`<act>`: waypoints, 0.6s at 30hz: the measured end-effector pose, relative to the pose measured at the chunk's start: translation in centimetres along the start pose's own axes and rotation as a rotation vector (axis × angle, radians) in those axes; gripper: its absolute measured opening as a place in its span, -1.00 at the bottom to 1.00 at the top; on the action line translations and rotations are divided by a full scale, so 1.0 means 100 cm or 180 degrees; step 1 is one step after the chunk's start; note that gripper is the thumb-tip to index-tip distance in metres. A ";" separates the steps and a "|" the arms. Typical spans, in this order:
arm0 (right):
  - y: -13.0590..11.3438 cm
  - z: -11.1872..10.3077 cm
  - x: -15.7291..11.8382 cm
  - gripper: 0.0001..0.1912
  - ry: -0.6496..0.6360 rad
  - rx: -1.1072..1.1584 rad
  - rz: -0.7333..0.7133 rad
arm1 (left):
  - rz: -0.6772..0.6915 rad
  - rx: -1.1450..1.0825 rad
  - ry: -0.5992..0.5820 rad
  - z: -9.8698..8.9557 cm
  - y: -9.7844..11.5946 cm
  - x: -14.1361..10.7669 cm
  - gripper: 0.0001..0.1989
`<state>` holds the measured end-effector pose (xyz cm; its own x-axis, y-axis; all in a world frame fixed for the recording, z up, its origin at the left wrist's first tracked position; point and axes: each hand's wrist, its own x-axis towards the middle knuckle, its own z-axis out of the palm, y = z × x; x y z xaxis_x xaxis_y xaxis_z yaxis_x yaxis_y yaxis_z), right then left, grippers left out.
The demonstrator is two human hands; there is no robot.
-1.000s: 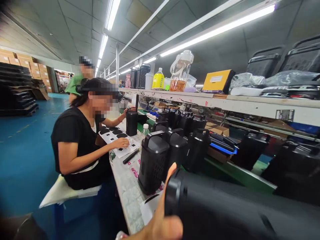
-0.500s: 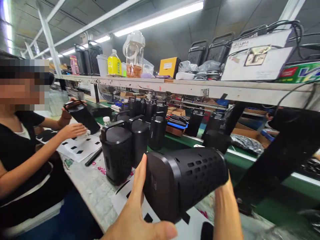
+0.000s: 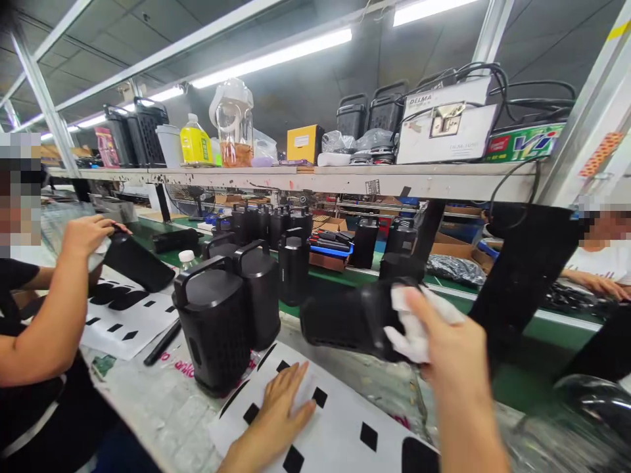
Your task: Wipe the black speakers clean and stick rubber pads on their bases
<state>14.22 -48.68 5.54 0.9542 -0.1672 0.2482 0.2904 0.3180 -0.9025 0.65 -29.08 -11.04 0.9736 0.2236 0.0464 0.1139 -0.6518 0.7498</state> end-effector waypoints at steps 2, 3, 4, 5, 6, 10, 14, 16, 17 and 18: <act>0.023 0.029 -0.011 -0.48 -0.0038 -0.0003 0.0028 | 0.0068 0.0291 -0.0186 0.009 -0.007 0.004 -0.39; 0.040 0.042 -0.009 -0.49 -0.0081 -0.0177 -0.0135 | 0.0087 0.0299 -0.0223 0.013 -0.010 0.005 -0.41; 0.058 0.053 -0.002 -0.48 -0.0014 -0.0491 -0.0476 | 0.0106 0.0333 -0.0270 0.016 -0.013 0.007 -0.42; 0.077 0.062 0.008 -0.44 0.0008 -0.1061 -0.0980 | 0.0128 0.0365 -0.0318 0.019 -0.017 0.009 -0.41; 0.096 0.069 0.021 -0.38 0.0078 -0.1795 -0.1599 | 0.0156 0.0385 -0.0353 0.022 -0.021 0.011 -0.39; 0.157 0.087 0.071 -0.30 -0.0573 -0.2480 -0.2235 | 0.0317 0.0246 -0.0253 0.032 -0.037 0.020 -0.33; 0.201 0.089 0.081 -0.37 -0.1959 -0.2981 -0.2615 | 0.0356 0.0043 -0.0186 0.035 -0.042 0.023 -0.34; 0.216 0.088 0.077 -0.43 -0.2323 -0.3228 -0.2627 | 0.0338 0.0060 -0.0212 0.033 -0.040 0.022 -0.33; 0.220 0.088 0.075 -0.48 -0.2428 -0.3353 -0.2589 | 0.0318 0.0100 -0.0246 0.031 -0.038 0.021 -0.33; 0.222 0.087 0.074 -0.53 -0.2495 -0.3474 -0.2530 | 0.0285 0.0159 -0.0276 0.029 -0.036 0.020 -0.34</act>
<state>28.37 -34.71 -9.61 0.4858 0.6635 0.5690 0.8606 -0.4770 -0.1784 2.79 -28.41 -15.54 0.9935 0.1008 0.0527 0.0335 -0.7021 0.7112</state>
